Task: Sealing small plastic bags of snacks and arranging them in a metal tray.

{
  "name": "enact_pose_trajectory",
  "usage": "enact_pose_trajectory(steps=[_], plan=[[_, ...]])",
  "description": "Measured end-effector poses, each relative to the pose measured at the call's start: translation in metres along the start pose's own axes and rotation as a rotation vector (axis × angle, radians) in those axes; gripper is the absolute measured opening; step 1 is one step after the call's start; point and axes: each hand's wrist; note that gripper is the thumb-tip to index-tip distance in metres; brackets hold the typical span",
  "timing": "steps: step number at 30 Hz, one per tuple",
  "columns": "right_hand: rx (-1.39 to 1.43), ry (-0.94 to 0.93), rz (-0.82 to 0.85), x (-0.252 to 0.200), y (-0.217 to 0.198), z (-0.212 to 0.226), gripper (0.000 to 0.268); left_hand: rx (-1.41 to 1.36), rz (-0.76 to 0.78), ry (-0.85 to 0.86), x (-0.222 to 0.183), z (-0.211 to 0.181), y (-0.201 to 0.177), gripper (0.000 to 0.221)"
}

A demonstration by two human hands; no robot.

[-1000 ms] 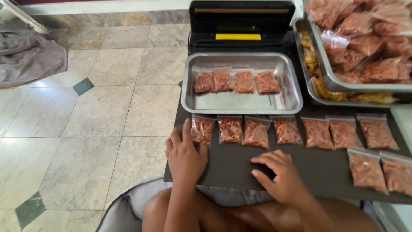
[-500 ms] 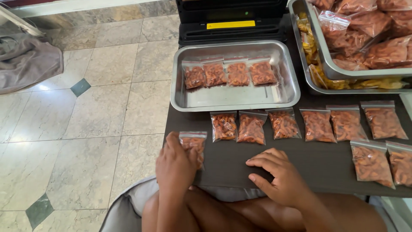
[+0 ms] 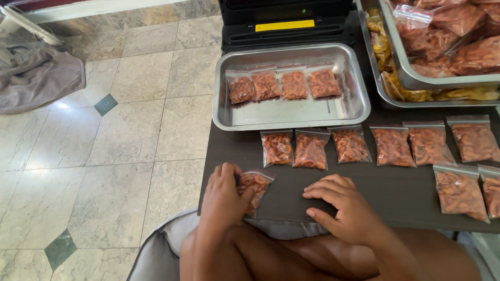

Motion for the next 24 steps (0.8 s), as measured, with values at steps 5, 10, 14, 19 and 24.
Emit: enact_pose_trajectory(steps=[5,10,14,19,24], plan=[[0.004,-0.002,-0.046,-0.001,0.005,-0.003,0.036,-0.077,0.084,0.087,-0.007,-0.023,0.009,0.070],[0.090,0.024,-0.120,-0.004,0.005,-0.006,0.052,-0.203,0.101,0.368,-0.021,-0.048,0.045,0.054],[0.206,0.123,-0.242,-0.007,0.002,-0.007,0.029,-0.491,0.139,0.270,-0.023,-0.080,0.060,0.020],[0.547,0.227,-0.374,-0.012,0.008,-0.018,0.009,-0.586,0.206,0.038,-0.021,-0.088,0.072,0.018],[0.463,0.225,-0.418,-0.009,0.006,-0.015,0.011,-0.814,0.283,-0.034,-0.021,-0.091,0.065,0.026]])
Point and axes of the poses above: each hand's wrist, its own x-axis towards the middle knuckle, its own y-axis out of the palm, z = x × y, and after that the axes turned 4 degrees about -x, right-handed
